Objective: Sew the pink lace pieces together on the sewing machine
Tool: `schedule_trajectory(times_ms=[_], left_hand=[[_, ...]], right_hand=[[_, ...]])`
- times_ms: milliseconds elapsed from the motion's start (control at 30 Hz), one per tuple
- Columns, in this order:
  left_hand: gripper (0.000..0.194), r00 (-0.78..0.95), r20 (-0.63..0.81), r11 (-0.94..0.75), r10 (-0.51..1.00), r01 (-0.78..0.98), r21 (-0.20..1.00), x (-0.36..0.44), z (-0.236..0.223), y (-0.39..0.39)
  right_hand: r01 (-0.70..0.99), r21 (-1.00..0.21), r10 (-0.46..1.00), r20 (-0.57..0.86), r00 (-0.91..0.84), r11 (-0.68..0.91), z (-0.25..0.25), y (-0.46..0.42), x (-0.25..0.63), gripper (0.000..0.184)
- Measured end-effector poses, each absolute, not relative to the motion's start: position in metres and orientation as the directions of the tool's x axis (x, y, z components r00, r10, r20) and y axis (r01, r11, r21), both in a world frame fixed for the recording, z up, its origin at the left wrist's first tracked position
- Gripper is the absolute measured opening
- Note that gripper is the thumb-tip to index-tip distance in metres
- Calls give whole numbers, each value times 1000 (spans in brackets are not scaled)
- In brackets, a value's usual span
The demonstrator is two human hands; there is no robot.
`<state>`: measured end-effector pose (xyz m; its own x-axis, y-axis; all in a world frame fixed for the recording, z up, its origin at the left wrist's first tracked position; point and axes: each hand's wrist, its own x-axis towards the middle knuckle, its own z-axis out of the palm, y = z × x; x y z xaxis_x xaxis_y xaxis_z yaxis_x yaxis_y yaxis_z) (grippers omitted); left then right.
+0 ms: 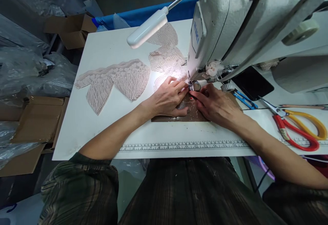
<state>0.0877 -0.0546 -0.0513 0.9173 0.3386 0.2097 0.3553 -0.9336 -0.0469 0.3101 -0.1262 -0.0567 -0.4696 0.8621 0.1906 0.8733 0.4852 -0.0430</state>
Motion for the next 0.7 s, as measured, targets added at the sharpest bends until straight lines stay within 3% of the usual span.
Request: schedule_trajectory(times_ms=[167, 300, 400, 500, 700], left_hand=[[56, 916, 229, -937, 330, 348, -40, 87, -55, -52], [59, 912, 253, -936, 324, 347, -52, 86, -57, -50], [57, 909, 269, -942, 319, 335, -14, 85, -58, -48], [54, 902, 277, -940, 330, 341, 10, 85, -58, -49], [55, 901, 268, -935, 342, 354, 2, 85, -57, -50]], right_hand=[[870, -154, 876, 214, -433, 468, -56, -130, 313, 42], [832, -394, 921, 161, -356, 390, -48, -129, 320, 43], [806, -547, 973, 77, -217, 223, -47, -119, 324, 55], [835, -537, 992, 93, -84, 121, -52, -109, 327, 64], [871, -439, 974, 141, -176, 221, -61, -116, 327, 55]])
